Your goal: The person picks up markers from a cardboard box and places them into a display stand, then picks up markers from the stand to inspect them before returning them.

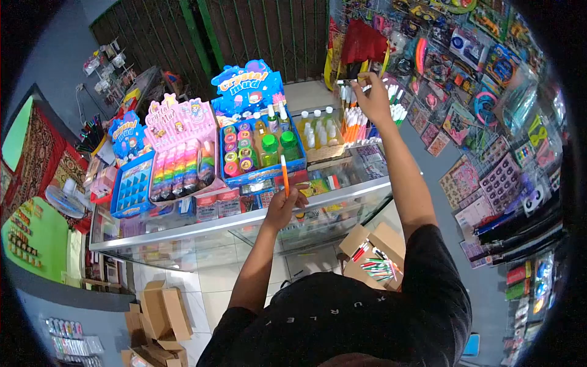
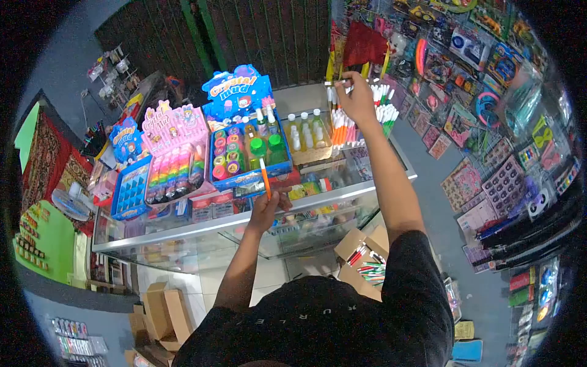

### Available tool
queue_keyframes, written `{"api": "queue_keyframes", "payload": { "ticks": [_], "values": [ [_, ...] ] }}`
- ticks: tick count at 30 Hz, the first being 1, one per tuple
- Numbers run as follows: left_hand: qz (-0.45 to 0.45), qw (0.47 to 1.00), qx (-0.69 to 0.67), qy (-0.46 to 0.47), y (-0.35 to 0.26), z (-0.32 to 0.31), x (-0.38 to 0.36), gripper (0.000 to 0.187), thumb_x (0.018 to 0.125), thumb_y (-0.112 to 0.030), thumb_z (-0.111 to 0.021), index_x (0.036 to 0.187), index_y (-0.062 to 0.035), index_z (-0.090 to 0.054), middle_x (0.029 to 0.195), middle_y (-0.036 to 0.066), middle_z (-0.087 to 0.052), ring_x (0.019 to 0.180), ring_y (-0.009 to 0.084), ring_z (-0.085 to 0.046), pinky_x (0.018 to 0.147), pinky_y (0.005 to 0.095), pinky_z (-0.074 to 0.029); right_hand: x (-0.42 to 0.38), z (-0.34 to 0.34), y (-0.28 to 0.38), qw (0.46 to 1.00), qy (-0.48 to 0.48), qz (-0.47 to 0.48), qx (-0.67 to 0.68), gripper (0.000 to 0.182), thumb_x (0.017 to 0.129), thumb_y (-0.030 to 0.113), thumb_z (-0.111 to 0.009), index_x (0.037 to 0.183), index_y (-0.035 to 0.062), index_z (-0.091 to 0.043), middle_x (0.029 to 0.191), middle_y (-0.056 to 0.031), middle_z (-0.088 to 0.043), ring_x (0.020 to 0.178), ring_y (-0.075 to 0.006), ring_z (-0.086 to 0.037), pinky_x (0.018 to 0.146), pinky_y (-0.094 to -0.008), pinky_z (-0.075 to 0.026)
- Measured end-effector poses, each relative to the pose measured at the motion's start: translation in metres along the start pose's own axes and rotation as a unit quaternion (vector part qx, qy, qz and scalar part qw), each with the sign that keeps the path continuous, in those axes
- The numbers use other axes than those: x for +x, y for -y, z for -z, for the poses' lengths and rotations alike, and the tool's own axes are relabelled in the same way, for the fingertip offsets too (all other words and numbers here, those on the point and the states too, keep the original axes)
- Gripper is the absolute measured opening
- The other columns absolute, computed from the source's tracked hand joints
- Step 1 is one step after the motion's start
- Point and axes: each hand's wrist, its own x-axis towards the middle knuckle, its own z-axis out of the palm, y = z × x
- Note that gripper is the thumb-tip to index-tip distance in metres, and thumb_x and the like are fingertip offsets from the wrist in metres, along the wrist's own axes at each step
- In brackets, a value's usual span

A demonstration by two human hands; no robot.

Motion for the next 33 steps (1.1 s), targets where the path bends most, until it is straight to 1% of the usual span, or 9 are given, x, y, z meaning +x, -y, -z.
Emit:
{"api": "queue_keyframes", "payload": {
  "ticks": [5,7,9,12,15,16,20,27,33],
  "values": [
    [-0.021,1.000,-0.015,-0.008,0.002,0.001,-0.001,0.047,0.103,-0.038,-0.033,0.108,0.0011,-0.059,0.083,0.007,-0.064,0.073,0.0118,-0.059,0.072,0.0261,-0.048,-0.076,-0.002,0.070,0.985,0.111,0.008,0.135,0.017,0.088,0.005,-0.058,0.105,0.0047,-0.059,0.086,-0.0079,-0.060,0.067,-0.0155,-0.057,0.059,-0.0278,-0.046],
    [-0.029,1.000,-0.009,-0.006,0.000,0.001,0.000,0.048,0.103,-0.039,-0.033,0.102,0.0002,-0.061,0.082,0.007,-0.064,0.073,0.0122,-0.059,0.072,0.0270,-0.048,-0.108,0.007,0.101,0.938,0.296,0.103,0.151,0.023,0.085,0.004,-0.058,0.108,0.0072,-0.060,0.093,-0.0064,-0.062,0.074,-0.0184,-0.061,0.063,-0.0301,-0.050],
    [-0.023,0.999,0.037,0.011,0.016,0.007,0.000,0.048,0.103,-0.039,-0.033,0.098,-0.0001,-0.061,0.080,0.006,-0.064,0.073,0.0125,-0.059,0.071,0.0277,-0.048,-0.136,-0.011,0.109,0.884,0.319,0.333,0.080,0.034,0.080,0.011,-0.063,0.114,0.0122,-0.061,0.099,-0.0056,-0.063,0.082,-0.0232,-0.064,0.068,-0.0335,-0.053],
    [0.001,0.997,0.072,0.034,0.015,0.006,-0.001,0.052,0.102,-0.043,-0.033,0.094,0.0001,-0.062,0.080,0.005,-0.064,0.074,0.0133,-0.060,0.071,0.0288,-0.049,-0.162,-0.020,0.115,0.863,0.401,0.306,0.040,0.034,0.083,0.026,-0.062,0.116,0.0172,-0.063,0.098,-0.0066,-0.064,0.090,-0.0275,-0.064,0.076,-0.0389,-0.054],
    [-0.006,0.997,0.055,0.048,0.015,0.009,-0.001,0.062,0.098,-0.054,-0.035,0.094,0.0010,-0.064,0.081,0.006,-0.064,0.074,0.0143,-0.060,0.071,0.0295,-0.049,-0.164,-0.018,0.099,0.900,0.324,0.290,0.014,0.044,0.074,0.022,-0.067,0.118,0.0208,-0.063,0.100,-0.0046,-0.066,0.089,-0.0245,-0.066,0.073,-0.0365,-0.054],
    [-0.014,0.998,0.041,0.049,0.018,0.010,-0.002,0.067,0.097,-0.058,-0.035,0.095,0.0014,-0.065,0.082,0.006,-0.064,0.075,0.0146,-0.060,0.071,0.0297,-0.049,-0.159,-0.014,0.094,0.901,0.352,0.254,0.002,0.033,0.079,0.019,-0.065,0.112,0.0146,-0.065,0.103,-0.0075,-0.067,0.090,-0.0267,-0.066,0.075,-0.0356,-0.054],
    [-0.047,0.996,-0.011,0.072,0.018,0.013,0.000,0.083,0.088,-0.071,-0.036,0.105,0.0038,-0.066,0.082,0.009,-0.065,0.076,0.0153,-0.061,0.073,0.0294,-0.049,-0.124,0.002,0.070,0.965,0.225,0.109,0.077,0.019,0.092,0.016,-0.057,0.106,0.0073,-0.066,0.103,-0.0111,-0.068,0.091,-0.0280,-0.066,0.078,-0.0336,-0.053],
    [-0.055,0.997,-0.013,0.050,0.018,0.010,-0.002,0.076,0.092,-0.064,-0.037,0.102,0.0042,-0.067,0.083,0.008,-0.066,0.077,0.0152,-0.061,0.074,0.0300,-0.049,-0.009,0.032,0.026,0.994,-0.063,-0.076,0.049,0.030,0.095,0.029,-0.054,0.089,0.0028,-0.068,0.077,-0.0155,-0.067,0.068,-0.0242,-0.063,0.061,-0.0349,-0.046],
    [-0.065,0.996,-0.041,0.053,0.014,0.009,-0.001,0.068,0.095,-0.057,-0.039,0.102,0.0038,-0.067,0.082,0.008,-0.065,0.077,0.0142,-0.061,0.074,0.0295,-0.049,0.032,0.009,-0.031,0.989,0.113,-0.085,-0.034,0.037,0.091,0.036,-0.059,0.087,0.0000,-0.066,0.073,-0.0154,-0.064,0.066,-0.0248,-0.062,0.061,-0.0363,-0.046]
  ]
}}
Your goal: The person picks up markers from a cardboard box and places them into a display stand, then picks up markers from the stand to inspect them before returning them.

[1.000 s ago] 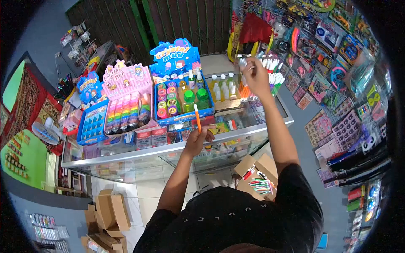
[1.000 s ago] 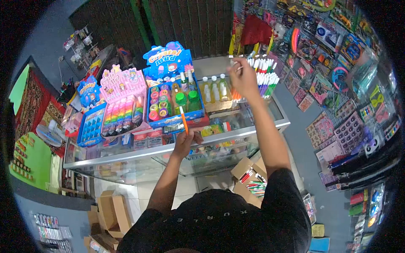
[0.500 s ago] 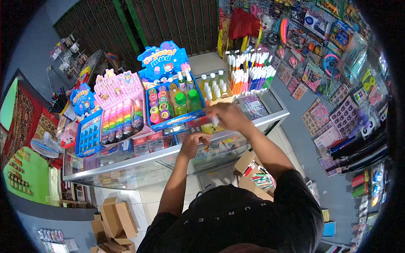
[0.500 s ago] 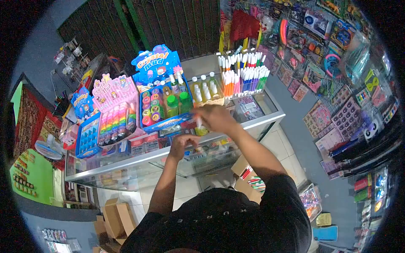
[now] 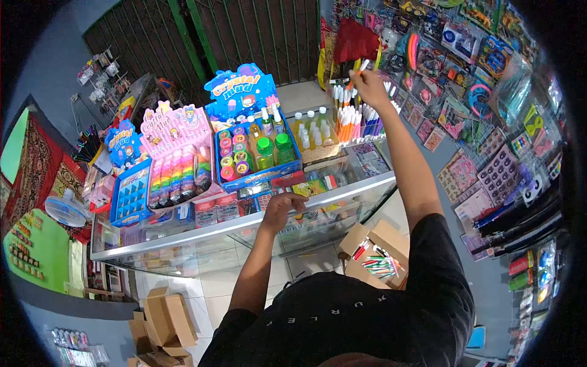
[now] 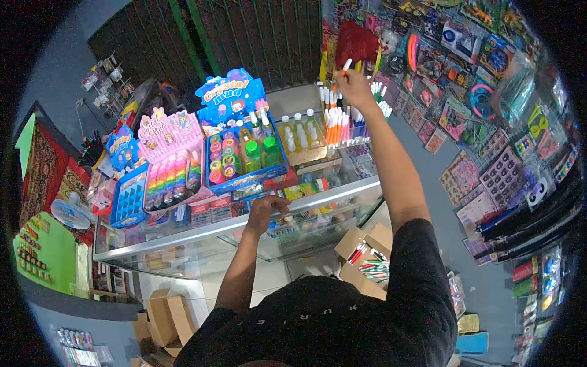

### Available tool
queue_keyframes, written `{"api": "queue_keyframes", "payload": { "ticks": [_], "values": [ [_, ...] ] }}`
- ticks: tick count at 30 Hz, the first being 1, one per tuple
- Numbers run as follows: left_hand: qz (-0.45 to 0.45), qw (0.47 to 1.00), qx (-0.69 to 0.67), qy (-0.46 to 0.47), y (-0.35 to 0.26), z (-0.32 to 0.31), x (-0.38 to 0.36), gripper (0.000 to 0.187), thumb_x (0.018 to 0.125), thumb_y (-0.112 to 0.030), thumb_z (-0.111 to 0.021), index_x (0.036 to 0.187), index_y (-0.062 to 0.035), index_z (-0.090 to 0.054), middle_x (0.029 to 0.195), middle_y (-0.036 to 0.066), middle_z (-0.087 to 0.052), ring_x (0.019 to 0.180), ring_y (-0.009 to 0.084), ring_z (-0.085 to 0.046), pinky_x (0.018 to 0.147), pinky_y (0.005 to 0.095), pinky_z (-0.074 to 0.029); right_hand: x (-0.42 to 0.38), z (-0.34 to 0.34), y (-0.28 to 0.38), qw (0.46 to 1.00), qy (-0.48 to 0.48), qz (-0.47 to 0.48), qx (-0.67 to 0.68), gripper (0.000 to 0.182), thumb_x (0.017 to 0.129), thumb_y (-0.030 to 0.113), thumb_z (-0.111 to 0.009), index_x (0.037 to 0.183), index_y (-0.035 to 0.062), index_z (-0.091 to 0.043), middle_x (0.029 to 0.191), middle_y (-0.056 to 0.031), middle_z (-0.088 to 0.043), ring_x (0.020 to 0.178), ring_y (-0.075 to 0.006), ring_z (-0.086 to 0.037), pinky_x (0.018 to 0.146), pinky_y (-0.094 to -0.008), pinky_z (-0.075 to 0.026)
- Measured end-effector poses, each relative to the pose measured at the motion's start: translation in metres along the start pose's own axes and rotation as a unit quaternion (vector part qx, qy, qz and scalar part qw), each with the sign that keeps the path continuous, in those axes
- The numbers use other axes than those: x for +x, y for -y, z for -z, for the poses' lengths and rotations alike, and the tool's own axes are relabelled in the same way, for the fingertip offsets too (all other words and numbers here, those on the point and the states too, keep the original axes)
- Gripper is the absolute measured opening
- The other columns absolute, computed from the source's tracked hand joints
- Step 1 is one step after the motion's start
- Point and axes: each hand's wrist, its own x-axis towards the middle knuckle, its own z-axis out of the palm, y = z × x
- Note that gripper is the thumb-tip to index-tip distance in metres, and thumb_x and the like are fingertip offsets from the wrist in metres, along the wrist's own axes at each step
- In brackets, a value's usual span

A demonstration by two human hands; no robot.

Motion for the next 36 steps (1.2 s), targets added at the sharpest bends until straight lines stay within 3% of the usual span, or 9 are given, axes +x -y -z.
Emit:
{"api": "queue_keyframes", "payload": {
  "ticks": [9,12,15,18,19,22,25,28,36],
  "values": [
    [0.026,0.999,0.017,-0.018,-0.004,-0.001,-0.002,0.072,0.091,-0.063,-0.042,0.102,0.0036,-0.067,0.082,0.007,-0.065,0.076,0.0133,-0.060,0.074,0.0287,-0.049,0.008,-0.005,-0.019,0.999,0.020,0.050,-0.001,0.032,0.083,0.033,-0.066,0.085,0.0011,-0.064,0.070,-0.0146,-0.062,0.064,-0.0259,-0.062,0.061,-0.0375,-0.047],
    [0.030,0.999,0.014,-0.020,-0.006,-0.003,-0.001,0.073,0.090,-0.064,-0.042,0.101,0.0036,-0.067,0.081,0.007,-0.065,0.076,0.0133,-0.060,0.074,0.0285,-0.049,0.008,-0.005,-0.025,0.993,0.084,0.053,-0.063,0.029,0.086,0.028,-0.063,0.087,-0.0017,-0.062,0.072,-0.0139,-0.061,0.070,-0.0193,-0.061,0.065,-0.0349,-0.047],
    [0.032,0.999,0.011,-0.015,-0.005,-0.002,-0.001,0.073,0.090,-0.064,-0.042,0.100,0.0038,-0.067,0.081,0.007,-0.065,0.076,0.0132,-0.060,0.073,0.0283,-0.049,0.006,-0.005,-0.022,0.978,0.180,0.023,-0.103,0.024,0.084,0.023,-0.062,0.092,0.0002,-0.065,0.080,-0.0158,-0.066,0.074,-0.0225,-0.065,0.068,-0.0352,-0.049],
    [0.034,0.999,0.001,-0.022,-0.007,-0.003,0.001,0.073,0.090,-0.064,-0.042,0.099,0.0039,-0.068,0.080,0.007,-0.065,0.075,0.0134,-0.060,0.073,0.0282,-0.049,-0.004,-0.008,-0.015,0.995,0.016,0.029,0.090,0.019,0.079,0.021,-0.067,0.085,0.0034,-0.066,0.069,-0.0122,-0.064,0.063,-0.0210,-0.063,0.059,-0.0335,-0.048],
    [0.031,0.999,-0.001,-0.024,-0.003,-0.002,0.000,0.073,0.090,-0.064,-0.042,0.099,0.0040,-0.068,0.080,0.007,-0.065,0.075,0.0135,-0.060,0.073,0.0283,-0.049,-0.008,0.000,-0.006,0.998,0.048,0.030,0.012,0.022,0.083,0.017,-0.059,0.098,0.0021,-0.066,0.077,-0.0114,-0.068,0.066,-0.0181,-0.065,0.063,-0.0315,-0.050],
    [0.029,0.999,0.007,-0.026,-0.004,-0.003,0.000,0.072,0.091,-0.063,-0.042,0.098,0.0039,-0.068,0.079,0.008,-0.065,0.075,0.0139,-0.061,0.073,0.0287,-0.049,-0.008,-0.007,-0.012,0.989,0.145,0.000,-0.004,0.024,0.085,0.015,-0.056,0.101,-0.0011,-0.064,0.077,-0.0119,-0.067,0.066,-0.0166,-0.066,0.063,-0.0299,-0.051],
    [0.020,0.999,0.019,-0.025,-0.003,-0.002,0.000,0.070,0.093,-0.061,-0.040,0.098,0.0034,-0.068,0.080,0.008,-0.066,0.075,0.0143,-0.061,0.073,0.0294,-0.049,-0.008,-0.017,-0.011,0.991,0.075,-0.014,0.112,0.025,0.084,0.013,-0.056,0.100,-0.0045,-0.063,0.079,-0.0125,-0.067,0.067,-0.0175,-0.067,0.064,-0.0299,-0.052],
    [0.028,0.998,0.034,-0.037,0.004,-0.001,-0.001,0.075,0.092,-0.064,-0.039,0.097,0.0056,-0.067,0.082,0.010,-0.066,0.076,0.0177,-0.063,0.074,0.0328,-0.051,-0.001,-0.025,-0.025,0.994,0.046,0.012,0.096,0.026,0.083,0.011,-0.056,0.100,-0.0075,-0.062,0.077,-0.0131,-0.067,0.071,-0.0178,-0.068,0.066,-0.0295,-0.053],
    [0.036,0.998,0.026,-0.037,0.005,0.000,-0.003,0.076,0.091,-0.065,-0.039,0.098,0.0056,-0.067,0.088,0.012,-0.067,0.078,0.0175,-0.063,0.075,0.0330,-0.051,-0.013,-0.022,-0.030,0.996,0.083,0.007,0.044,0.044,0.068,0.013,-0.080,0.108,0.0025,-0.063,0.091,-0.0057,-0.062,0.073,-0.0140,-0.063,0.066,-0.0281,-0.053]
  ]
}}
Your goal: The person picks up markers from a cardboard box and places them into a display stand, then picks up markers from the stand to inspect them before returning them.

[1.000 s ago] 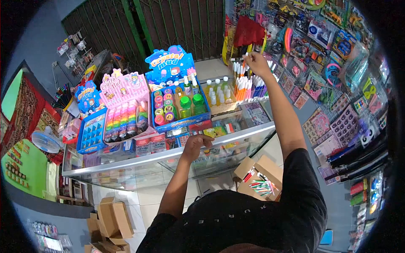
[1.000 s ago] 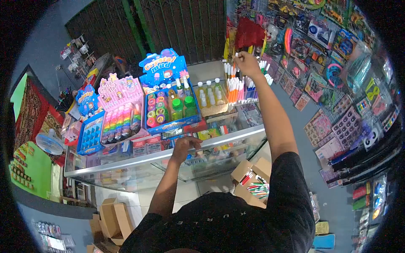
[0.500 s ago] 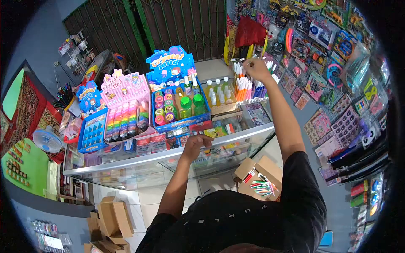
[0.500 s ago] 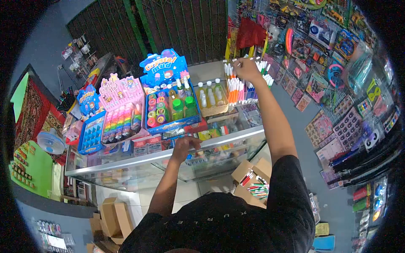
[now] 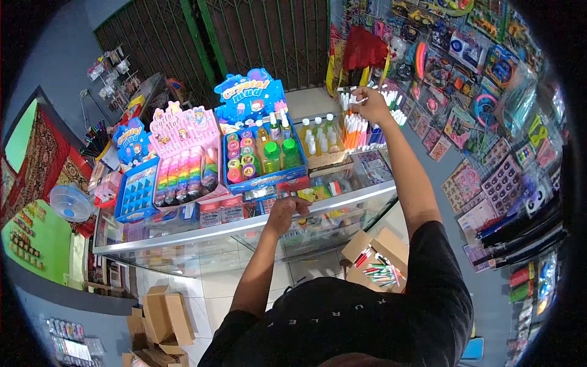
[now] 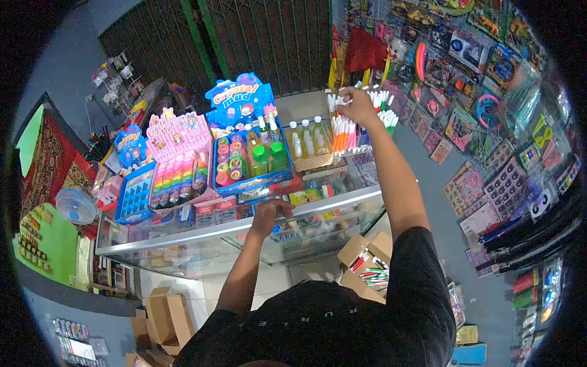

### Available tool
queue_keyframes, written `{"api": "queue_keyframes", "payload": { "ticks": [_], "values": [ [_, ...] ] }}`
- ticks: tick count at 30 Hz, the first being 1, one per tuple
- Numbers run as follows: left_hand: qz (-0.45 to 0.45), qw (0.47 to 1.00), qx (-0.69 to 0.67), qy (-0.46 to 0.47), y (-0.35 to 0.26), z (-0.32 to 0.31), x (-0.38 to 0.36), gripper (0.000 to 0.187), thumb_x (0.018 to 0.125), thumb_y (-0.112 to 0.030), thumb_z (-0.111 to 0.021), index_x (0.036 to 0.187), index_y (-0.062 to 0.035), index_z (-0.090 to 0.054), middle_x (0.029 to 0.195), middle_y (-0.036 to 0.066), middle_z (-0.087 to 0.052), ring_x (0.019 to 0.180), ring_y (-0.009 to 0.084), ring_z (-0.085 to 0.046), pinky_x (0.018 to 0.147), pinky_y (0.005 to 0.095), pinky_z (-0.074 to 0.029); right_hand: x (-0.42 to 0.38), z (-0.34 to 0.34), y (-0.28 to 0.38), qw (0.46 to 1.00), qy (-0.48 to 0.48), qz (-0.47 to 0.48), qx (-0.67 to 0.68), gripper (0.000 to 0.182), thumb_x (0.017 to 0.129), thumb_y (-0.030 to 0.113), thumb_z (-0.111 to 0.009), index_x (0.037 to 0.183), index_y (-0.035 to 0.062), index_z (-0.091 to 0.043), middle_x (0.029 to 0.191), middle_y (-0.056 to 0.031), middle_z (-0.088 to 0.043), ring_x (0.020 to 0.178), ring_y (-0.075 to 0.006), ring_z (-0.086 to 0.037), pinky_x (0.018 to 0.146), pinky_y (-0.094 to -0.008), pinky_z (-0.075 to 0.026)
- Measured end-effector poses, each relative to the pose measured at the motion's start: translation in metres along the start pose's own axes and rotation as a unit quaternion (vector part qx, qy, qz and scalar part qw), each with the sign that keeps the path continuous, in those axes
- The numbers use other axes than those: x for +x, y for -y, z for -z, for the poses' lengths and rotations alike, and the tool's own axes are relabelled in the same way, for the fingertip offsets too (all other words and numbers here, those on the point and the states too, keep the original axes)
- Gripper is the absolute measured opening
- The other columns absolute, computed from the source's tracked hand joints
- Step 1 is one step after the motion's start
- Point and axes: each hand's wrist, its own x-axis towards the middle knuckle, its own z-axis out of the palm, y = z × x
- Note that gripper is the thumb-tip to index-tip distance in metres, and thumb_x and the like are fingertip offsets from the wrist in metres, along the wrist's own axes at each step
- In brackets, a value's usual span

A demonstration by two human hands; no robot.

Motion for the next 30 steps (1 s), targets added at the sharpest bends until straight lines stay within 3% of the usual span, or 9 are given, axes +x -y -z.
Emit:
{"api": "queue_keyframes", "payload": {
  "ticks": [5,8,17,23,24,25,26,28,30],
  "values": [
    [-0.004,1.000,-0.009,0.001,-0.010,-0.004,0.001,0.075,0.091,-0.065,-0.039,0.098,0.0035,-0.068,0.080,0.009,-0.066,0.076,0.0146,-0.061,0.074,0.0296,-0.049,-0.003,0.000,0.007,0.998,-0.054,-0.008,-0.022,0.039,0.071,0.013,-0.080,0.105,0.0024,-0.063,0.090,-0.0057,-0.063,0.072,-0.0125,-0.063,0.066,-0.0276,-0.053],
    [-0.005,1.000,-0.002,0.003,-0.008,-0.003,0.001,0.075,0.091,-0.066,-0.039,0.097,0.0033,-0.068,0.079,0.009,-0.066,0.076,0.0150,-0.061,0.074,0.0299,-0.049,-0.004,-0.006,0.001,0.997,-0.073,-0.008,-0.008,0.034,0.069,0.014,-0.078,0.098,0.0027,-0.066,0.086,-0.0093,-0.068,0.073,-0.0187,-0.066,0.070,-0.0305,-0.053],
    [-0.017,1.000,0.003,0.005,-0.009,-0.003,0.001,0.070,0.094,-0.061,-0.040,0.096,0.0031,-0.068,0.079,0.007,-0.066,0.074,0.0141,-0.061,0.072,0.0301,-0.049,-0.045,-0.009,0.002,0.990,-0.132,0.011,0.046,0.031,0.074,0.011,-0.075,0.101,0.0010,-0.063,0.088,-0.0099,-0.068,0.077,-0.0175,-0.066,0.070,-0.0284,-0.052],
    [0.044,0.992,0.122,-0.003,-0.022,-0.008,0.001,0.038,0.096,-0.032,-0.054,0.094,0.0030,-0.068,0.078,0.006,-0.065,0.073,0.0121,-0.060,0.069,0.0273,-0.048,-0.181,-0.013,0.055,0.976,-0.142,0.044,0.159,0.012,0.080,0.002,-0.064,0.090,-0.0006,-0.059,0.081,-0.0071,-0.065,0.074,-0.0132,-0.061,0.068,-0.0273,-0.050],
    [0.070,0.986,0.153,-0.003,-0.027,-0.009,0.002,0.034,0.095,-0.029,-0.057,0.094,0.0032,-0.067,0.079,0.007,-0.065,0.074,0.0123,-0.060,0.070,0.0275,-0.048,-0.208,-0.013,0.073,0.975,-0.104,-0.017,0.196,0.007,0.081,-0.003,-0.059,0.081,0.0023,-0.055,0.080,-0.0081,-0.065,0.075,-0.0139,-0.061,0.067,-0.0283,-0.049],
    [0.055,0.989,0.138,0.001,-0.018,-0.008,0.002,0.021,0.092,-0.016,-0.061,0.091,0.0036,-0.067,0.076,0.006,-0.065,0.073,0.0106,-0.060,0.068,0.0261,-0.048,-0.235,-0.030,0.047,0.969,-0.072,-0.001,0.237,0.014,0.080,-0.007,-0.056,0.074,0.0043,-0.048,0.079,-0.0082,-0.064,0.076,-0.0152,-0.061,0.066,-0.0293,-0.049],
    [0.035,0.988,0.153,-0.007,-0.020,-0.010,0.001,0.020,0.091,-0.018,-0.062,0.089,0.0022,-0.067,0.073,0.005,-0.064,0.068,0.0091,-0.057,0.063,0.0255,-0.045,-0.264,-0.042,0.040,0.975,-0.063,-0.020,0.212,0.021,0.078,-0.009,-0.054,0.069,0.0054,-0.042,0.080,-0.0085,-0.064,0.077,-0.0161,-0.062,0.066,-0.0292,-0.049],
    [-0.007,0.983,0.181,-0.023,-0.028,-0.015,0.002,0.020,0.089,-0.020,-0.066,0.085,-0.0008,-0.068,0.066,0.002,-0.060,0.060,0.0062,-0.051,0.054,0.0241,-0.040,-0.314,-0.053,0.030,0.968,-0.009,-0.044,0.249,0.016,0.079,-0.007,-0.060,0.074,0.0050,-0.050,0.081,-0.0078,-0.064,0.076,-0.0133,-0.060,0.065,-0.0278,-0.048],
    [-0.033,0.980,0.193,-0.028,-0.015,-0.011,0.002,0.020,0.087,-0.020,-0.068,0.084,-0.0010,-0.068,0.063,0.002,-0.057,0.057,0.0075,-0.049,0.052,0.0251,-0.039,-0.357,-0.062,0.013,0.953,0.025,-0.149,0.263,0.010,0.080,-0.001,-0.067,0.080,0.0048,-0.059,0.082,-0.0060,-0.065,0.076,-0.0094,-0.059,0.065,-0.0266,-0.047]
  ]
}}
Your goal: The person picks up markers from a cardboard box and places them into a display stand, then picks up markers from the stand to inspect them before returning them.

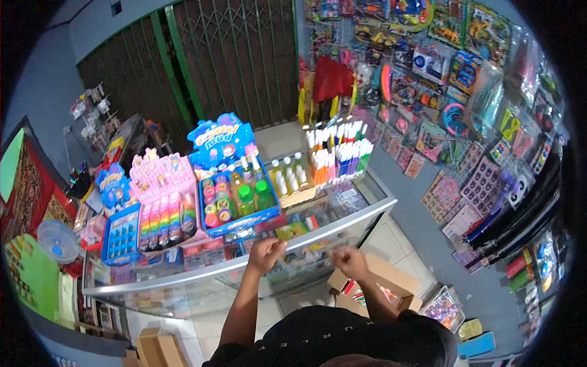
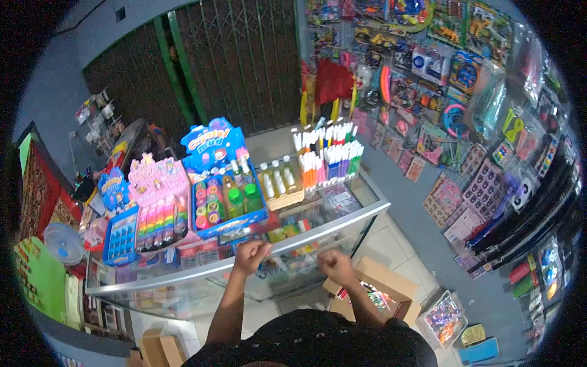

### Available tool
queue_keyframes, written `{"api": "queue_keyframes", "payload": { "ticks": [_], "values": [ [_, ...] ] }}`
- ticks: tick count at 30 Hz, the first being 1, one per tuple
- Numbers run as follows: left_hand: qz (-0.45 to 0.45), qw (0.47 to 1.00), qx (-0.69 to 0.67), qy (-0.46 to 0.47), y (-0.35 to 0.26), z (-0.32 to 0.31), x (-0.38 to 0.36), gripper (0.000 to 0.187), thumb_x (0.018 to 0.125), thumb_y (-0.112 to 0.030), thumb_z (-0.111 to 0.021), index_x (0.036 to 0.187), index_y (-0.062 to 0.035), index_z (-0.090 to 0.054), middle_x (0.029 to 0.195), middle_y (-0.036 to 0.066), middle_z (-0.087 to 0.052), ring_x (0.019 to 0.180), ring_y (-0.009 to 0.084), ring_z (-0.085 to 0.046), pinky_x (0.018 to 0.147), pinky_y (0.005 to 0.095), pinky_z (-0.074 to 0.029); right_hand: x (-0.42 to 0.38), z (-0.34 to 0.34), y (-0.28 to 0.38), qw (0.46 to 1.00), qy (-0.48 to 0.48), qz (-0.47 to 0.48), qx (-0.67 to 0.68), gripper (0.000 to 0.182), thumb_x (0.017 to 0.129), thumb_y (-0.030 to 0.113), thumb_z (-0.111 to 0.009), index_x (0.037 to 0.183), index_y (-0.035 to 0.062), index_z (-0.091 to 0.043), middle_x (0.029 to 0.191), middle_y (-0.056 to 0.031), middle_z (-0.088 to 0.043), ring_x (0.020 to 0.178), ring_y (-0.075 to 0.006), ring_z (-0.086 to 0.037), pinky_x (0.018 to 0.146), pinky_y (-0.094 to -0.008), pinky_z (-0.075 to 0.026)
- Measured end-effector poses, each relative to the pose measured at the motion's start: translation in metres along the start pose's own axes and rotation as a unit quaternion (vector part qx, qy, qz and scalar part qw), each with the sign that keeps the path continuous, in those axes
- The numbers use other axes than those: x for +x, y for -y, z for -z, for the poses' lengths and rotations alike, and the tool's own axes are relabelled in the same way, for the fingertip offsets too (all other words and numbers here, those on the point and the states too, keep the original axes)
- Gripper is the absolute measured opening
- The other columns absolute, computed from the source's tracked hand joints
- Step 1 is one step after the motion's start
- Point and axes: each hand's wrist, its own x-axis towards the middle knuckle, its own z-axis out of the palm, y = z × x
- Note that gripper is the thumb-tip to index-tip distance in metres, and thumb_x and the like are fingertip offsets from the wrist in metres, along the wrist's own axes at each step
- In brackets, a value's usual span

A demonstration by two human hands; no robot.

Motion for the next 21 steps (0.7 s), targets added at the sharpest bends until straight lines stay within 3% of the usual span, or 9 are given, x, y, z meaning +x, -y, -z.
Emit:
{"api": "queue_keyframes", "payload": {
  "ticks": [5,11,15,18,21],
  "values": [
    [0.063,0.998,0.005,0.028,0.011,-0.006,-0.002,0.020,0.086,-0.021,-0.070,0.086,-0.0002,-0.068,0.072,0.006,-0.067,0.065,0.0091,-0.062,0.058,0.0242,-0.047,-0.028,0.033,0.008,0.997,-0.028,-0.065,-0.010,0.008,0.081,0.006,-0.070,0.086,0.0043,-0.064,0.077,-0.0024,-0.065,0.069,-0.0063,-0.057,0.062,-0.0246,-0.047],
    [-0.004,0.997,0.066,0.046,-0.024,-0.016,0.006,0.018,0.084,-0.019,-0.071,0.086,-0.0014,-0.070,0.070,0.007,-0.067,0.064,0.0115,-0.062,0.059,0.0263,-0.048,-0.042,0.059,0.018,0.987,-0.111,-0.085,-0.076,0.007,0.082,0.007,-0.069,0.085,0.0025,-0.064,0.073,-0.0032,-0.064,0.064,-0.0066,-0.057,0.059,-0.0244,-0.047],
    [-0.007,0.991,0.121,0.054,-0.025,-0.027,0.008,0.017,0.081,-0.021,-0.072,0.085,-0.0049,-0.071,0.070,0.008,-0.066,0.061,0.0149,-0.062,0.057,0.0268,-0.047,-0.071,0.061,0.009,0.982,-0.106,-0.089,-0.125,0.009,0.082,0.009,-0.070,0.082,0.0034,-0.063,0.075,-0.0067,-0.064,0.064,-0.0134,-0.061,0.060,-0.0280,-0.050],
    [-0.014,0.986,0.163,0.034,-0.031,-0.039,0.010,0.016,0.080,-0.023,-0.073,0.083,-0.0070,-0.071,0.071,0.008,-0.067,0.060,0.0173,-0.062,0.056,0.0279,-0.047,-0.091,0.063,0.012,0.983,-0.118,-0.049,-0.132,0.010,0.084,0.010,-0.071,0.086,0.0031,-0.064,0.070,-0.0001,-0.063,0.061,-0.0050,-0.056,0.055,-0.0227,-0.047],
    [-0.029,0.980,0.194,0.030,-0.040,-0.050,0.011,0.016,0.080,-0.022,-0.073,0.082,-0.0069,-0.071,0.071,0.008,-0.067,0.059,0.0173,-0.062,0.055,0.0282,-0.047,-0.109,0.074,0.002,0.975,-0.130,-0.113,-0.136,0.011,0.083,0.010,-0.072,0.087,0.0030,-0.064,0.074,-0.0024,-0.065,0.065,-0.0082,-0.060,0.059,-0.0253,-0.050]
  ]
}}
